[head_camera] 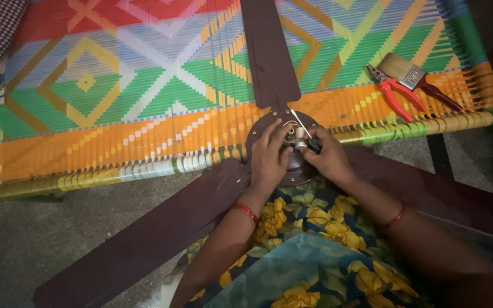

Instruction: The person uses a screwdriver to adjust screws on the central hub of a ceiling fan while it rests on a woven cot. The hands repeatedly tighten or loosen fasteners around the motor housing throughout the clip.

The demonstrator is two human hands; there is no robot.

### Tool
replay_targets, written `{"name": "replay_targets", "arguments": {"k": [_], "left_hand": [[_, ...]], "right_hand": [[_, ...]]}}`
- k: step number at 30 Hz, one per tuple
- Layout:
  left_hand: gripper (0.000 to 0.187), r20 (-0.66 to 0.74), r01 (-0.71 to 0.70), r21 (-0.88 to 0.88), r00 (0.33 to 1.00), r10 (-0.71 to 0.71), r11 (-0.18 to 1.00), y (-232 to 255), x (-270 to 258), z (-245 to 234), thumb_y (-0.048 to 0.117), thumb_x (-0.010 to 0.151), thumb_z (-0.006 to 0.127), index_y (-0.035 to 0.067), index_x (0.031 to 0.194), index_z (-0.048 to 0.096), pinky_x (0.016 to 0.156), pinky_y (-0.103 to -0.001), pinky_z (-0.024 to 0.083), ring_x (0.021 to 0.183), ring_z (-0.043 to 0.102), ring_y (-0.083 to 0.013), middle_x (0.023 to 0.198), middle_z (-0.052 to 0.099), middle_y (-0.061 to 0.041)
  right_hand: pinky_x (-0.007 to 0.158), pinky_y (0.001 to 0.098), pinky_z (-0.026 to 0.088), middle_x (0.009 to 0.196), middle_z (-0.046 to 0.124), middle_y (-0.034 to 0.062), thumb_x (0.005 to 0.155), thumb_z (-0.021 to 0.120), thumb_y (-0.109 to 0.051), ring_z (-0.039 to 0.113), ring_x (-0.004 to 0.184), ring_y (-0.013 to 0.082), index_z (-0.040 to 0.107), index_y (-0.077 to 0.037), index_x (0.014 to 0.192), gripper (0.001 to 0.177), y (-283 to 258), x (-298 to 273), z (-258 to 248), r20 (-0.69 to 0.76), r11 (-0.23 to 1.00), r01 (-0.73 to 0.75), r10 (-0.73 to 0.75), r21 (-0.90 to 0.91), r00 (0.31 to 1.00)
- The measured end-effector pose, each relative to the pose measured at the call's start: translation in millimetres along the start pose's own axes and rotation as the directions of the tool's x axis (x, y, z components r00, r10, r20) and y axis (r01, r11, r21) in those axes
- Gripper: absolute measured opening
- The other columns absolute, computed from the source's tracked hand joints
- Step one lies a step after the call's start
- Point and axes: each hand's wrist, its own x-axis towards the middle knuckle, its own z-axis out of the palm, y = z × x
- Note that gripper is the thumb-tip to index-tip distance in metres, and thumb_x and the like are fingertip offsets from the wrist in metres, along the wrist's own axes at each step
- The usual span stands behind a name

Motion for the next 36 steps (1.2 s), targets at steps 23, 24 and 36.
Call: {"name": "replay_targets", "arguments": {"k": [23,24,36], "left_hand": [[0.027,-0.018,-0.181,0.412,0.978,0.207,0.893,4,-10,17,0.01,0.093,0.068,0.023,0.115,0.076,0.117,-0.055,0.032,0.138,0.043,-0.0331,0.132,0.052,-0.008],[0.029,-0.013,-0.179,0.421,0.979,0.203,0.889,3,-10,17,0.008,0.092,0.067,0.024,0.115,0.076,0.117,-0.055,0.032,0.138,0.043,-0.0335,0.132,0.052,-0.009],[0.032,0.085,-0.145,0.327,0.989,0.124,0.934,-7,-13,16,0.005,0.089,0.067,0.023,0.114,0.074,0.116,-0.056,0.026,0.138,0.038,-0.0367,0.128,0.047,-0.012]], "right_hand": [[0.037,0.0214,0.029,0.087,0.068,0.0016,0.099,0.062,-0.022,0.041,0.045,0.0042,0.065,-0.004,0.124,0.031,8,7,-19,0.242,0.713,-0.355,0.261,0.604,0.935],[0.037,0.0217,0.029,0.086,0.069,0.0021,0.099,0.062,-0.024,0.04,0.044,0.0045,0.067,-0.003,0.12,0.03,6,7,-19,0.246,0.709,-0.36,0.263,0.607,0.933],[0.036,0.0244,0.031,0.074,0.065,0.0034,0.091,0.075,-0.034,0.042,0.043,0.0069,0.065,0.001,0.091,0.037,2,13,-18,0.293,0.755,-0.475,0.378,0.451,0.878]]}}
